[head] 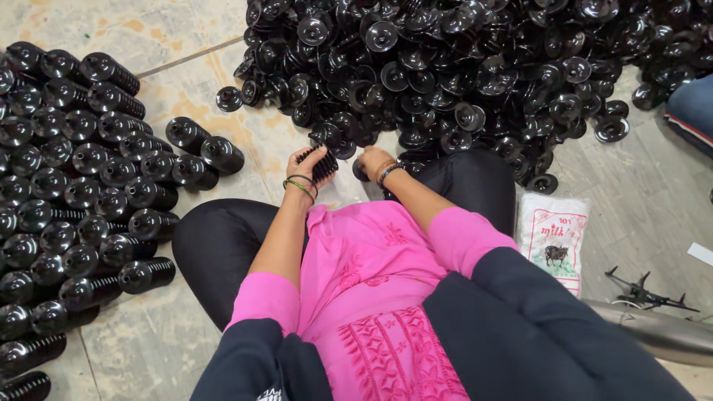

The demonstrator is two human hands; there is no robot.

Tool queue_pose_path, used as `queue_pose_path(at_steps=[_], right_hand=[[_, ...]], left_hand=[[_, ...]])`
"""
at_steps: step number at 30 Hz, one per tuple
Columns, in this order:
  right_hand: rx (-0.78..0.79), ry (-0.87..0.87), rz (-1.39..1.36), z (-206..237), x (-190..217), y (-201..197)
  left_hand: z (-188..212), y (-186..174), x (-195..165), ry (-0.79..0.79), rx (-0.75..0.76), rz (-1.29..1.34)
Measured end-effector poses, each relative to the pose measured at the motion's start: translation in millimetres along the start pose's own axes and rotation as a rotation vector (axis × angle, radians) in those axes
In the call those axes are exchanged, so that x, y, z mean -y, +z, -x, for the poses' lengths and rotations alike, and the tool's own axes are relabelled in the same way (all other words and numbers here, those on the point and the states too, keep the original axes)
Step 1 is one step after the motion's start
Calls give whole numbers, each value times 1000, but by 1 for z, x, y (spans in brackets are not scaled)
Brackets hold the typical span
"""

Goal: The person sits on the floor among large piles of black plastic parts, picks up individual parts one at a time, briefly turns them in their hands, and stacks them into upright groups on the floor beside them.

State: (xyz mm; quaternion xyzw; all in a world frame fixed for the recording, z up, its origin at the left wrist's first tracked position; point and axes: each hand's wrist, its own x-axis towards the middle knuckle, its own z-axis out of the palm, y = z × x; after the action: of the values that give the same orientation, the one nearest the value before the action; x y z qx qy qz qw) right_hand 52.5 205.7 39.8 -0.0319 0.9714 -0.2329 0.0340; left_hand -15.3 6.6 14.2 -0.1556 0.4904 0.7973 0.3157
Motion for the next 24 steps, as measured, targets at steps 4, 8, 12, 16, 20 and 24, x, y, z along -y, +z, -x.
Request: queue_pose_path(at_steps=[4, 8, 12, 16, 20, 24], right_hand=[[-92, 288, -585, 1, -7, -18], [27, 322, -1096, 13, -10, -25], [30, 381, -1371, 17, -12, -12], [12, 379, -1456, 13, -17, -5], [-57, 244, -1218, 13, -22, -10], [-58, 219, -1111, 14, -22, -15]], left_hand=[[0, 2, 1, -80, -41, -1], [4, 5, 1, -140, 134, -81], [8, 7, 2, -116, 201, -118], [9, 5, 6, -1, 208, -128], [7, 6, 8, 46, 198, -106], [5, 5, 8, 17, 166, -91]])
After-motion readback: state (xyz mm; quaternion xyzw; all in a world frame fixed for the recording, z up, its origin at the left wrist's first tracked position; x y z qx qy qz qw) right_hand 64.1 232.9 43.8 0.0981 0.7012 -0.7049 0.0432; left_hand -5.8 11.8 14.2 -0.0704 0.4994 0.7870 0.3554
